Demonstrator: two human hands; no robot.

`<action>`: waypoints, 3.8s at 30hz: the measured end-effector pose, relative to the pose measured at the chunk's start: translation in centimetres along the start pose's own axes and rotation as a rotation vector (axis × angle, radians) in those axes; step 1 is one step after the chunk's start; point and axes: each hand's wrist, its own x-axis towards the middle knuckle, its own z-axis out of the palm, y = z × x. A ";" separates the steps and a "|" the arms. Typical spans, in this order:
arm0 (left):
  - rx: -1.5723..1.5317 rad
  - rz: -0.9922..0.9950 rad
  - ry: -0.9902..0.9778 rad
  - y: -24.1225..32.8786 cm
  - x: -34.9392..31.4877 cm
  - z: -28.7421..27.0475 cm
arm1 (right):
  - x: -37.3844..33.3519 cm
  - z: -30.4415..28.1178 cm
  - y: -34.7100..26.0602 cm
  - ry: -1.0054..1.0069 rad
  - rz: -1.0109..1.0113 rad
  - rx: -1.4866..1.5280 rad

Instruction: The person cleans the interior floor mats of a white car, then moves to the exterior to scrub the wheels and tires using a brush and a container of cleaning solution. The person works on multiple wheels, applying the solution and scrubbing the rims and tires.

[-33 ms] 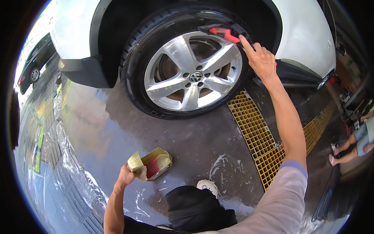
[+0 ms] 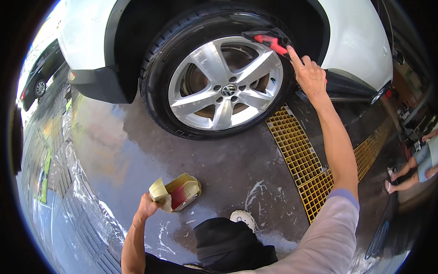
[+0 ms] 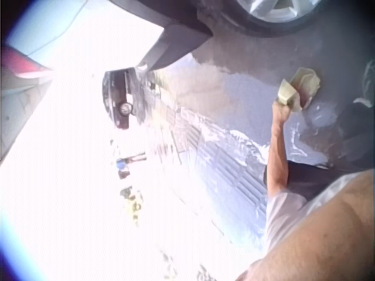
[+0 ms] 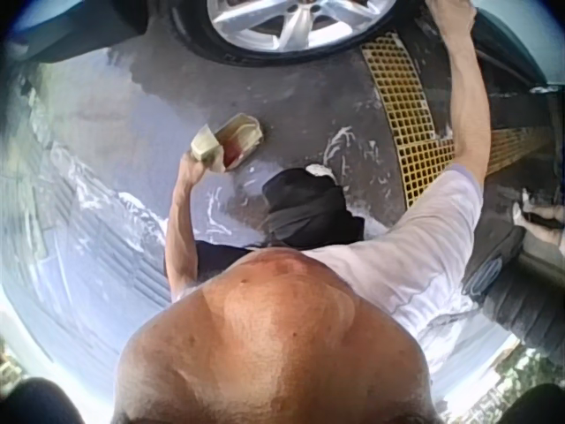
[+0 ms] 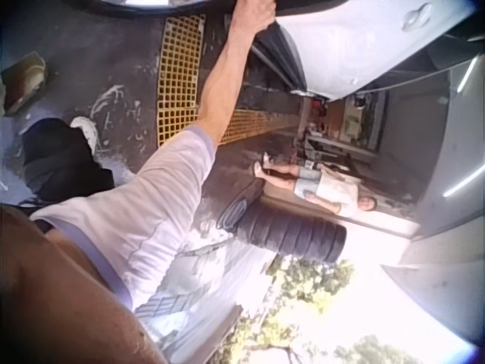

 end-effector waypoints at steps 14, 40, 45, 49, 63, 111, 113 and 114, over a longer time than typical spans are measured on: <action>0.043 0.052 0.041 -0.8 0.1 0.3 | -21.3 1.4 -13.3 -1.101 1.257 0.970; 0.092 0.061 -0.002 -1.0 0.9 0.1 | 1.0 -10.8 -35.6 -0.583 -0.518 0.482; 0.107 0.030 -0.033 -1.9 0.2 -0.4 | 10.2 -12.1 -24.3 -0.421 0.024 0.508; 0.110 0.077 -0.025 -1.0 0.4 -0.3 | 9.8 -8.9 -11.4 -0.465 0.602 0.525; 0.018 0.002 -0.036 1.3 0.0 -0.6 | -21.7 11.7 -24.1 -0.669 2.376 1.749; -0.006 0.244 -0.402 75.8 -35.8 11.6 | -2.9 -61.0 50.0 -0.718 2.511 1.537; -0.065 0.277 -0.423 80.4 -34.8 15.0 | -2.6 -58.5 54.9 -0.656 2.447 1.535; -0.051 0.305 -0.422 83.4 -34.5 16.6 | -2.2 -56.9 57.6 -0.626 2.409 1.518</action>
